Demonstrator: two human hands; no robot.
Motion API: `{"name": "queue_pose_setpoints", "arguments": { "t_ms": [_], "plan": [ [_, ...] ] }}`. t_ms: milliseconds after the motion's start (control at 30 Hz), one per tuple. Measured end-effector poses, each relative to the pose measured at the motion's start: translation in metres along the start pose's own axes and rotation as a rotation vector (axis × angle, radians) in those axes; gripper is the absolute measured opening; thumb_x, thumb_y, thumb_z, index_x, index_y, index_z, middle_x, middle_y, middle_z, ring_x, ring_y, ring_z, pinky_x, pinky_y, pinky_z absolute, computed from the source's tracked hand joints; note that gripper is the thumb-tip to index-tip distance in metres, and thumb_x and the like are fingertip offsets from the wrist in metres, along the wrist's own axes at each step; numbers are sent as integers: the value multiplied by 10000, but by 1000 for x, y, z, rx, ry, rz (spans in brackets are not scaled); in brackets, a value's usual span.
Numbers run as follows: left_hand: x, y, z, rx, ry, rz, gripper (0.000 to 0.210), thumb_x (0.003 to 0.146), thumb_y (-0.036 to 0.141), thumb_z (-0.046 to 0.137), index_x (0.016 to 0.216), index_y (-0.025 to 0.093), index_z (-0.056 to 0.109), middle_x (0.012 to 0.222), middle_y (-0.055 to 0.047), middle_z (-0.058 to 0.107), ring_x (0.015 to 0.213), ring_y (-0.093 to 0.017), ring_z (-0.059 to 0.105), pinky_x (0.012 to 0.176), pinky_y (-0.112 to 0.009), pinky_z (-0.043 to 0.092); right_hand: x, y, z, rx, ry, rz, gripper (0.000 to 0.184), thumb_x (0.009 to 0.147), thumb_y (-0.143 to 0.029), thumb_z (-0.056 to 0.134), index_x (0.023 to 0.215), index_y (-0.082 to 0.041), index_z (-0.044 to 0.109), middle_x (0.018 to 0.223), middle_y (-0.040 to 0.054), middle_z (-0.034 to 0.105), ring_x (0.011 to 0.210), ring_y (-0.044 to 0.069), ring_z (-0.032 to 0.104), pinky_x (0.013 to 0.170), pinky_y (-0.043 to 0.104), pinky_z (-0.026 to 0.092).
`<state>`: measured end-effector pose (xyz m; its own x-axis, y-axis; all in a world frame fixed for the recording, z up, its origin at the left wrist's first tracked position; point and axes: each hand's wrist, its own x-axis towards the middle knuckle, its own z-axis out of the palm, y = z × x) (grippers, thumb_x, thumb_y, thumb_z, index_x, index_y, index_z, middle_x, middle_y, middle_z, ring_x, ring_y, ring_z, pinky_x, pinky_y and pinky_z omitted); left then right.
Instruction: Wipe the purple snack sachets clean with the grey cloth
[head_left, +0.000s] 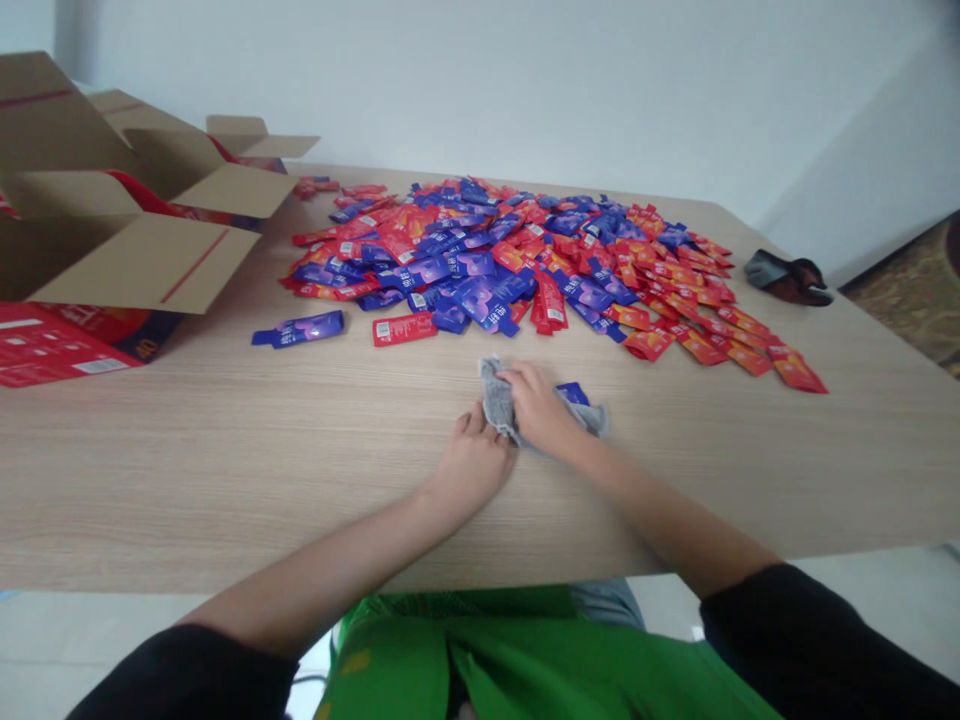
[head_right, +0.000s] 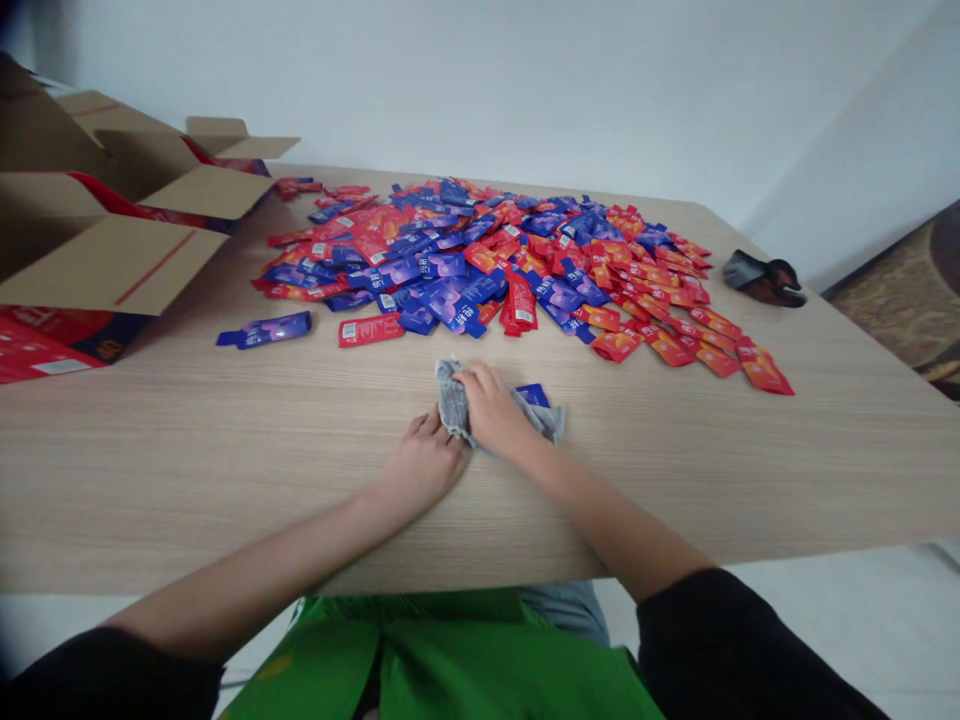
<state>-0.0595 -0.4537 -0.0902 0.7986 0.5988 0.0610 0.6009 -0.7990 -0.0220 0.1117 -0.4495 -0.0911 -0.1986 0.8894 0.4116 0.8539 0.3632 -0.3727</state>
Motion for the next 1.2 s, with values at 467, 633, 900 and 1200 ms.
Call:
{"name": "queue_pose_setpoints", "arguments": {
  "t_ms": [467,633,900,1200],
  "plan": [
    [0,-2,-7,8,-61,-13,491,945,231,456,1422,121,492,1521,-79,406,1352,-377,426,1014,-461,447,-49,92,-43,-259,-4,253,505,775,-96,440,1267,-103,547,1169,169,544,1090,296,488,991,464,405],
    [-2,-3,-4,11,-43,6,489,946,262,464,1418,136,498,1518,-93,412,1350,-356,437,1006,-442,449,-13,73,-51,-203,227,245,473,818,-78,360,1242,-135,562,1130,156,572,1097,296,494,976,482,391],
    [-2,-2,-3,-11,-17,-9,482,939,256,470,1394,106,519,1438,-122,519,1346,-356,438,1019,-431,425,20,13,12,-279,-61,127,425,905,-140,378,1297,-139,543,1221,157,550,1081,286,456,955,429,384],
    [-1,-1,-5,-7,-23,2,492,944,263,461,1418,139,499,1500,-102,442,1331,-373,447,996,-461,437,-4,36,-1,-414,-13,280,444,867,-120,407,1280,-118,572,1193,165,561,1030,302,447,911,431,380]
  ]
}}
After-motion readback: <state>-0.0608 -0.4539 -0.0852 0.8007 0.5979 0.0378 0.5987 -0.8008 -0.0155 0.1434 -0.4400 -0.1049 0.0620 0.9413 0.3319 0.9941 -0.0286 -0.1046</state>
